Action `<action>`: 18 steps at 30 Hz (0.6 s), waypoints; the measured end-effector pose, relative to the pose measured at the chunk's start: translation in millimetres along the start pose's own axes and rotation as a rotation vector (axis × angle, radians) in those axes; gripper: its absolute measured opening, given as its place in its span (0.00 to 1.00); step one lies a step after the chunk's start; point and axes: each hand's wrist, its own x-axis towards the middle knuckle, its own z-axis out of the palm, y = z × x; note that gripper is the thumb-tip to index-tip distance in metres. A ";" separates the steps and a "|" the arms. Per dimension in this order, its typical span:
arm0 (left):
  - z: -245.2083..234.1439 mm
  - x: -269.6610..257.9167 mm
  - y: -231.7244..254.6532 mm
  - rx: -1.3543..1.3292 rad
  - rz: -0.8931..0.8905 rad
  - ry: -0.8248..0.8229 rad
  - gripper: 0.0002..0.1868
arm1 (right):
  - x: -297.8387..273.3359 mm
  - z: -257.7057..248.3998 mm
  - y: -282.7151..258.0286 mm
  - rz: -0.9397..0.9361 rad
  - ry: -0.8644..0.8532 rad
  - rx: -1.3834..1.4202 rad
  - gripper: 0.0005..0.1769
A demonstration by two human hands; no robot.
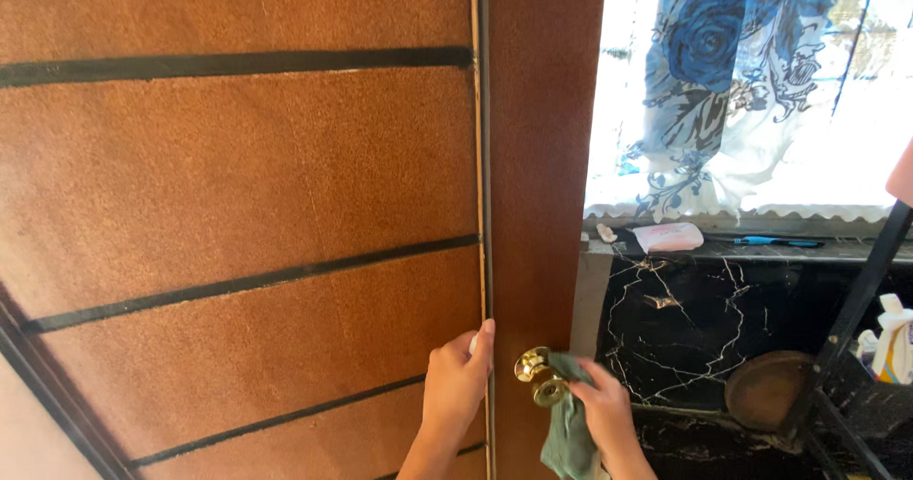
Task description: The person cleans a wooden door with horizontal black accents. Using a spray bottle and a cloth, they spray the door's surface and then wipe it down with rhythmic strokes, also cleaning the door handle.
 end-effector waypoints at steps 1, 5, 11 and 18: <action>0.0 -1.5 -3.6 0.013 -0.018 0.002 0.33 | -2.3 2.0 -12.1 -0.127 0.047 -0.200 0.20; -8.0 -2.0 -12.6 0.005 -0.082 0.001 0.33 | -9.8 30.7 -68.1 -0.477 0.100 -0.595 0.20; -19.2 1.0 -17.3 0.007 -0.088 0.035 0.32 | -28.5 69.4 -96.3 -0.704 -0.246 -1.012 0.17; -34.0 -1.1 -15.4 0.022 -0.066 0.026 0.32 | -17.2 65.7 -92.4 -0.955 -0.483 -1.248 0.25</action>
